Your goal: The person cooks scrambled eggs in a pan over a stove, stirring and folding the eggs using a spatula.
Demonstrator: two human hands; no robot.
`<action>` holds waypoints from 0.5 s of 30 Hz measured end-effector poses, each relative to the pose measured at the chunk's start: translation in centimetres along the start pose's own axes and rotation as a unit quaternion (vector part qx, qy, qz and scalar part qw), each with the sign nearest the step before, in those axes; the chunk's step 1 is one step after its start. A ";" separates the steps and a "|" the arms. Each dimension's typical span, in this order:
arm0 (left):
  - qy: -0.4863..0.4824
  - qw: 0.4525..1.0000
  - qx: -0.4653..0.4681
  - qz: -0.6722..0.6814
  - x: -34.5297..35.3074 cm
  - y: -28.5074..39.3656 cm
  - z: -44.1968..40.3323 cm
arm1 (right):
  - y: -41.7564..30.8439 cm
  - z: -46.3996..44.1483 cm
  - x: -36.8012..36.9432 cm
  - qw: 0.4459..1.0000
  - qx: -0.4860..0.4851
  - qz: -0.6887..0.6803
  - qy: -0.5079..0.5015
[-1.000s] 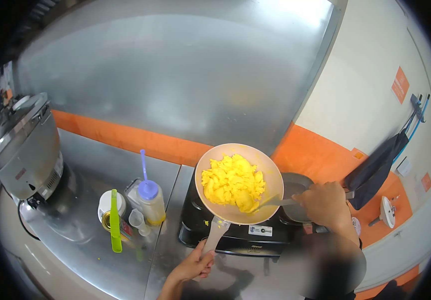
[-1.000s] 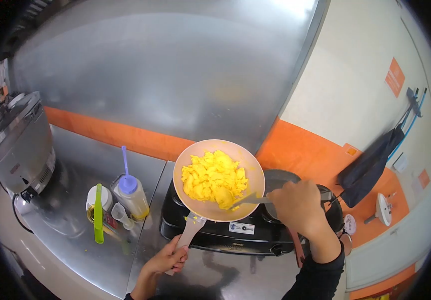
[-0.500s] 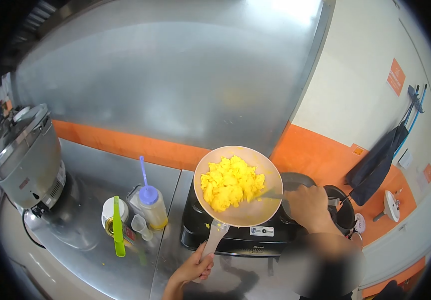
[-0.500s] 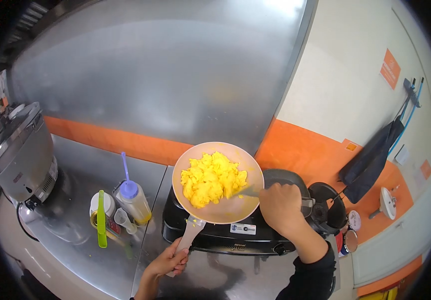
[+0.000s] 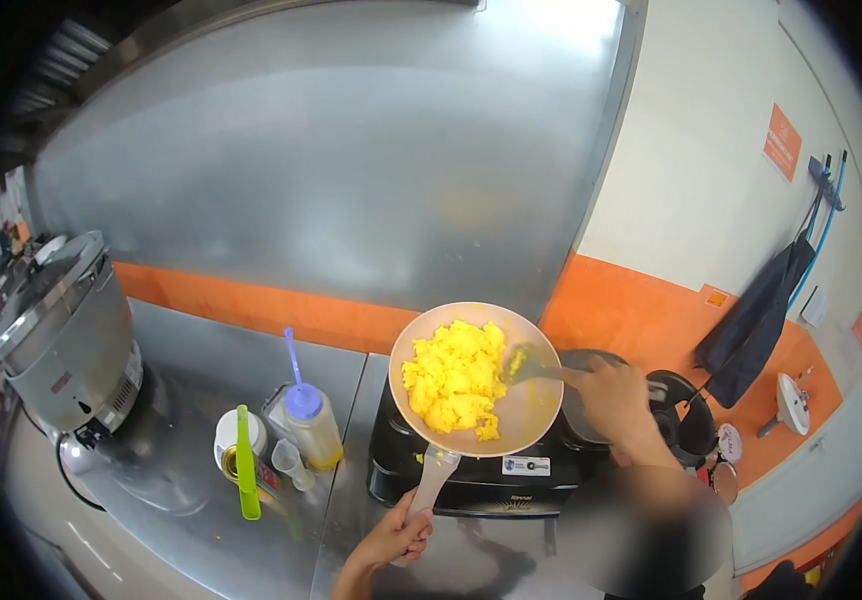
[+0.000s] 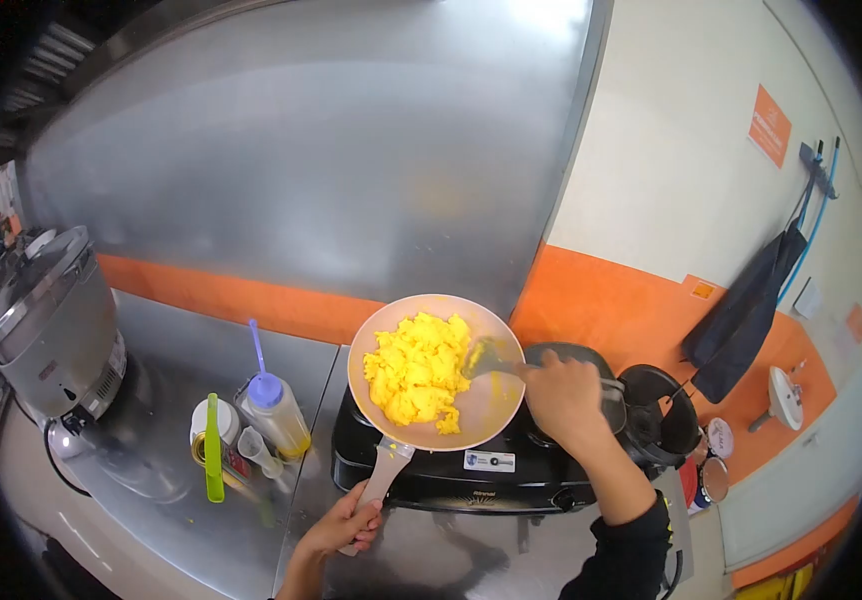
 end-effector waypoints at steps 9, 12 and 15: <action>-0.003 1.000 0.017 -0.018 0.0 -0.3 -0.1 | -5.2 4.3 1.1 0.973 -0.049 -0.101 -0.201; -0.015 0.999 0.022 -0.021 0.0 -0.3 -0.1 | -8.2 2.9 4.7 0.984 0.044 -0.086 -0.150; -0.007 0.999 0.024 -0.031 -0.2 -0.4 0.0 | -7.7 1.0 7.7 0.988 0.109 -0.089 -0.060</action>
Point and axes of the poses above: each hand's wrist, its own z-axis away from the middle knuckle, its own x-axis out of the palm, y = z × x, the point moved 10 cm from there along -z, towards the middle knuckle, and after that the axes turned 9 degrees about y, right-handed, at the moved point
